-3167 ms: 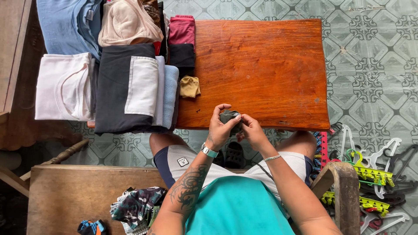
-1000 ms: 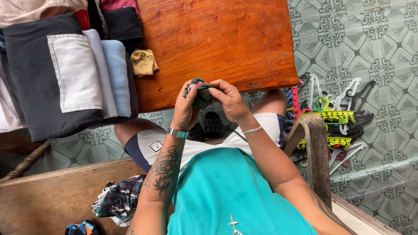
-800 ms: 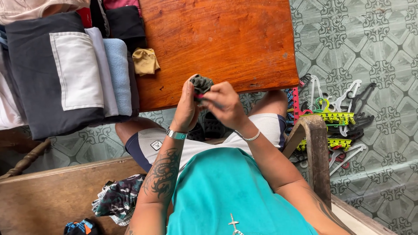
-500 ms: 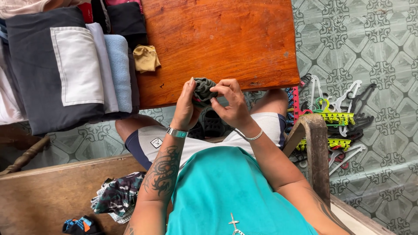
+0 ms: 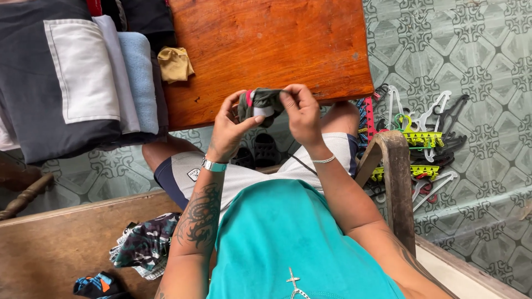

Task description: The person folds a pair of green boxer briefs on a wooden table, then picks up a pair of checkered shorts and begins folding them. The folded briefs are placed on a stack of other folded clothes.

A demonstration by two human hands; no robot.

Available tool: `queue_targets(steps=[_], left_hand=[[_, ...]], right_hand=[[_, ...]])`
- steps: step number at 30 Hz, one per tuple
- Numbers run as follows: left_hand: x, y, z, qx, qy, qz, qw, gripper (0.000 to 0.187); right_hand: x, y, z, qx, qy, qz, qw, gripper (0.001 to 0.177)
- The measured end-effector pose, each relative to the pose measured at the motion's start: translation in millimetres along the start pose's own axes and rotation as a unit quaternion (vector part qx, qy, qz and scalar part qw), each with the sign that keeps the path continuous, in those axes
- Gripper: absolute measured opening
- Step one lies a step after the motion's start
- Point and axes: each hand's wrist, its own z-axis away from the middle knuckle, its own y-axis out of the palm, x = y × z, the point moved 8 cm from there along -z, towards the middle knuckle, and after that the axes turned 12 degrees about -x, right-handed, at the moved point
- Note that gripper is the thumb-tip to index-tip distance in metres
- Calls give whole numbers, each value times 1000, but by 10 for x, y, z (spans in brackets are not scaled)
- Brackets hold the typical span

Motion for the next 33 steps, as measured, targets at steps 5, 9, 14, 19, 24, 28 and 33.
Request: queue_targets(steps=[5,9,14,19,24,28,33], left_hand=[[253,-8,108,10,-50,88,995,37],[521,15,67,-7,-65,135,989,25],[450,-294,-104,-92,51,36,994,23],[-29,-32,37,-77,171,-158,969,22],[-363,128,78,-28,218,-251,943,17],[-269,154,21,2,146,-237,960,21],[-76,63,-40,-6,56,-41,998,18]], right_hand=[[-534,119,89,-30,190,-212,958,12],[-574,118,126,-10,113,-125,986,12],[698,39,205,-8,-290,114,950,19],[465,213,232,69,-293,170,938,41],[293,221,170,84,-203,139,966,40],[188,195,23,71,-172,95,978,37],[-319,139,-104,82,-11,57,995,22]])
